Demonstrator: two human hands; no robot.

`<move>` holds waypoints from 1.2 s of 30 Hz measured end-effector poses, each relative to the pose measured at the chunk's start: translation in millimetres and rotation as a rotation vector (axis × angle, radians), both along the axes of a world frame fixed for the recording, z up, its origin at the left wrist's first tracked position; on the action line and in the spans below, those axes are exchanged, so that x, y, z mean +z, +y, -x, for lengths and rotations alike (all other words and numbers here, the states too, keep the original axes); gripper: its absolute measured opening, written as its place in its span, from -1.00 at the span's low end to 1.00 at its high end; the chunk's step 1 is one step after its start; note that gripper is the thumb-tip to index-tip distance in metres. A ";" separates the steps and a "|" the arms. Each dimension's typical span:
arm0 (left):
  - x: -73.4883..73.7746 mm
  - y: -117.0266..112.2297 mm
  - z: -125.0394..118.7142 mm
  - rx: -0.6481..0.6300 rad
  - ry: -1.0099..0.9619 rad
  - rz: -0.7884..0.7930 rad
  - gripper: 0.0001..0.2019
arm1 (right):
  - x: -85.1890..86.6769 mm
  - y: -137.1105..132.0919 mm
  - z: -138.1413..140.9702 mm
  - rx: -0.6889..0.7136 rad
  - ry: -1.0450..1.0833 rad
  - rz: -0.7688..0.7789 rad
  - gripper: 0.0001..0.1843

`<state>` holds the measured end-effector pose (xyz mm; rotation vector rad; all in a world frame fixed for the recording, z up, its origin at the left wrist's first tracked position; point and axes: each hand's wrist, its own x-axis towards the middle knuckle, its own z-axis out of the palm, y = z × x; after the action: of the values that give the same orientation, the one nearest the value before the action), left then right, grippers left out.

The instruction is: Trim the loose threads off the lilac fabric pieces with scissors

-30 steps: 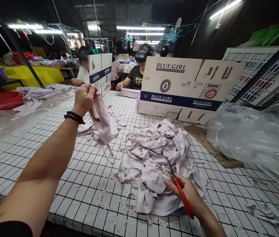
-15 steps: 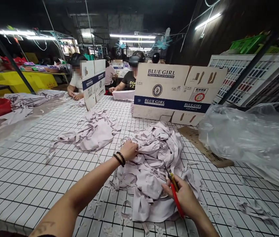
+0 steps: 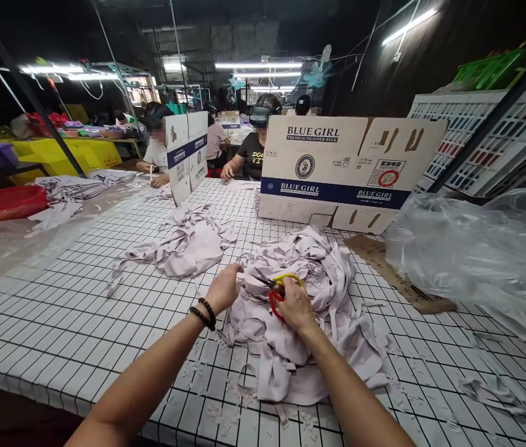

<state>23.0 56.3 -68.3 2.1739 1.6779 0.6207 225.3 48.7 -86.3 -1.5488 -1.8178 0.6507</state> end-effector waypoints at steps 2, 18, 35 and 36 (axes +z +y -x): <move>-9.8 14.6 8.5 0.033 0.041 -0.028 -0.57 | -5.1 11.0 0.1 -0.009 -0.010 0.019 -0.84; 11.9 47.7 -2.3 -0.481 0.031 0.071 -0.83 | 43.7 -51.6 -67.8 0.103 0.319 0.169 -0.83; 7.3 -141.0 -37.6 0.043 -1.348 1.003 -0.66 | 91.0 25.1 25.4 0.260 0.115 0.039 -0.88; -1.5 -140.4 -39.9 0.154 -1.418 1.074 -0.68 | 82.8 23.6 25.5 0.246 0.107 0.063 -0.87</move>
<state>62.9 -84.1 -69.9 0.4865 0.9014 0.7339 199.8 72.4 -3.4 -1.3133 -1.9383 0.8963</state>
